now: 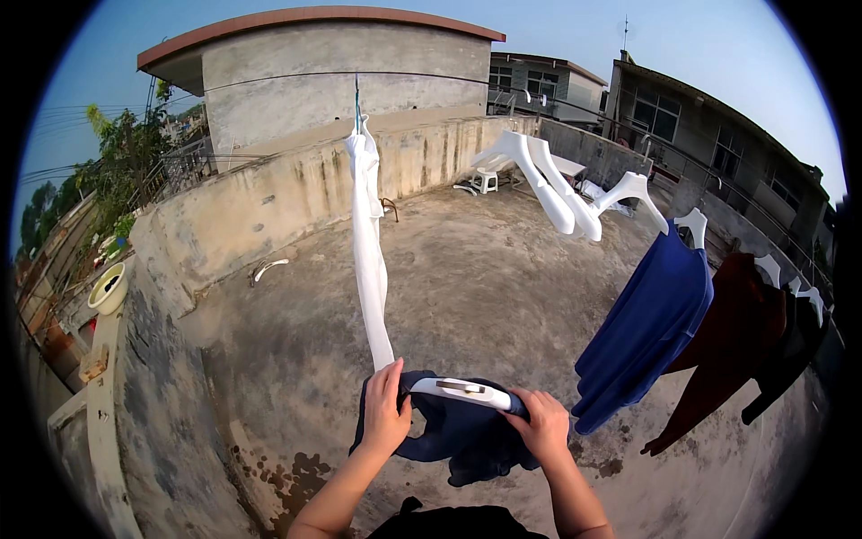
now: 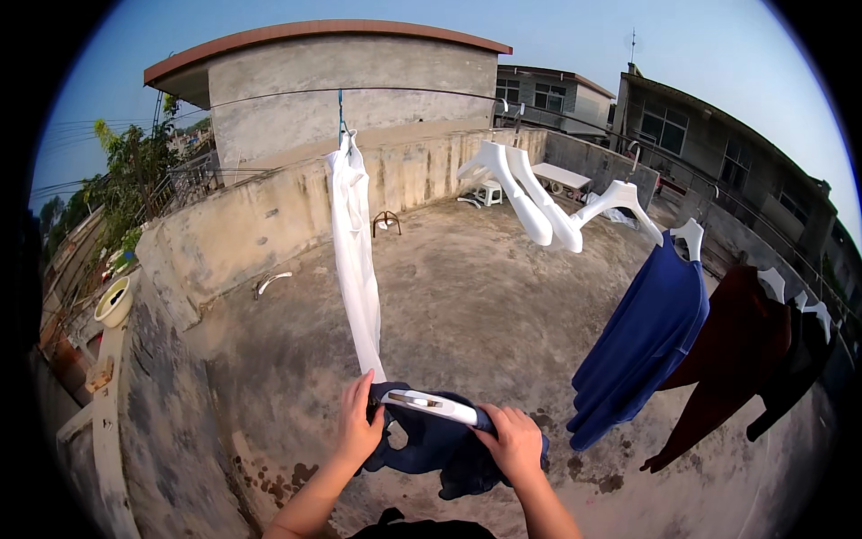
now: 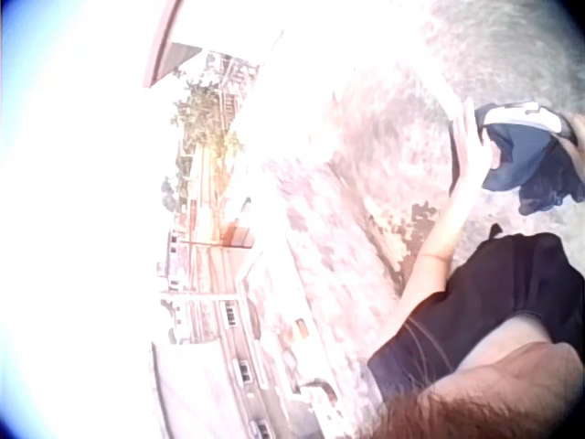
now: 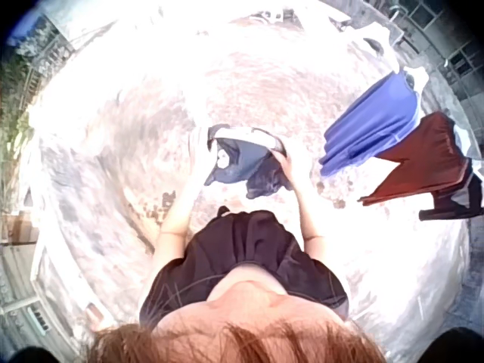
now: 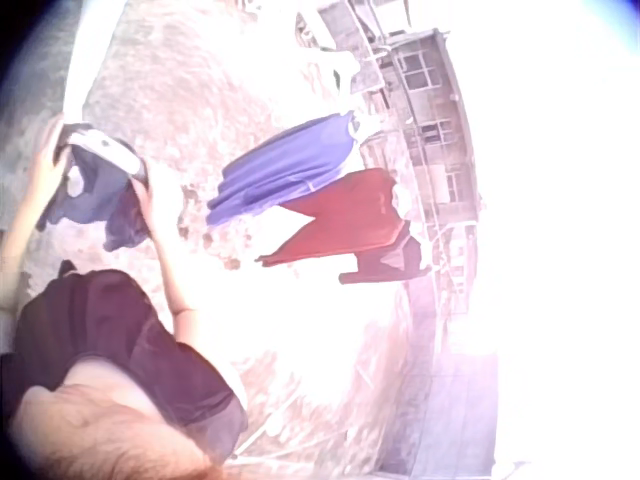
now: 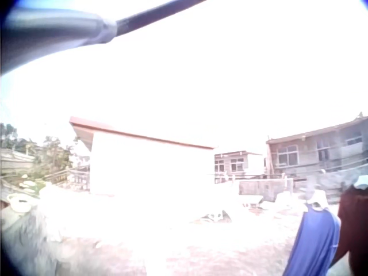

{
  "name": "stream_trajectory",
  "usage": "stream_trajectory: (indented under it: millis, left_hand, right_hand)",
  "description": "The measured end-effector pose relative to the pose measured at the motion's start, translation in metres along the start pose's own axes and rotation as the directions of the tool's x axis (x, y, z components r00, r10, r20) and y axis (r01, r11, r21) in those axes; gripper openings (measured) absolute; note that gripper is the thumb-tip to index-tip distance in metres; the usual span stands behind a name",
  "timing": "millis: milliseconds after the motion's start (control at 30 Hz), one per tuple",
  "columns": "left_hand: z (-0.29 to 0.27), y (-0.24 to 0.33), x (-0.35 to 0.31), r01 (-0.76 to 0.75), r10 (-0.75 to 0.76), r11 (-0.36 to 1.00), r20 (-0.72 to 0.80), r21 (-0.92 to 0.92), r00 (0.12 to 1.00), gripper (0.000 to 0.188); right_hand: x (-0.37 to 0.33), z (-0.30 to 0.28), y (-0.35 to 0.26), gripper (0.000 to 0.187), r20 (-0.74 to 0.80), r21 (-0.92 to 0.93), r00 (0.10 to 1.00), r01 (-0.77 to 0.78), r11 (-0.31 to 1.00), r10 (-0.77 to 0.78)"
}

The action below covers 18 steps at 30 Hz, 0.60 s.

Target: The person hangs wet clothes on a rooftop clothesline using white plastic hangers. They retrieve a black t-shirt and a blue shirt from a basin, wring out the excess water, place them on hangers, and hang them on the line alongside other drying garments.

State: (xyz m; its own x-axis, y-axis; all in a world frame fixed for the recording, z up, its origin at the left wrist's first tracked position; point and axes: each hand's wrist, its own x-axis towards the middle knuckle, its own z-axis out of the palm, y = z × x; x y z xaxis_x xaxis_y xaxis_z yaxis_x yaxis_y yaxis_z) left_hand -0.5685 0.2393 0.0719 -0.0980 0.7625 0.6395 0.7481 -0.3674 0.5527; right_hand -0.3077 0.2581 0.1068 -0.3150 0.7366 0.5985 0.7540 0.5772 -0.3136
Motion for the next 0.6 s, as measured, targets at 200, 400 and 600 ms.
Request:
stream_trajectory:
  millis: [200, 400, 600]
  left_hand:
    - [0.027, -0.01, -0.041, 0.27, -0.255, 0.963, -0.322, 0.004, 0.912, 0.063]
    - [0.052, -0.06, -0.06, 0.445, -0.49, 0.857, -0.141, -0.259, 0.861, 0.025]
    - [0.023, -0.023, -0.03, 0.249, -0.33, 0.913, -0.227, -0.322, 0.916, 0.019]
  right_hand:
    - [-0.022, -0.013, -0.007, 0.04, -0.024, -0.089, 0.999, -0.037, 0.995, 0.035]
    - [-0.035, -0.033, -0.004, 0.035, -0.04, -0.142, 0.987, -0.161, 0.977, 0.156]
    - [-0.048, -0.04, 0.007, 0.037, 0.069, -0.233, 0.966, -0.229, 0.945, 0.251]
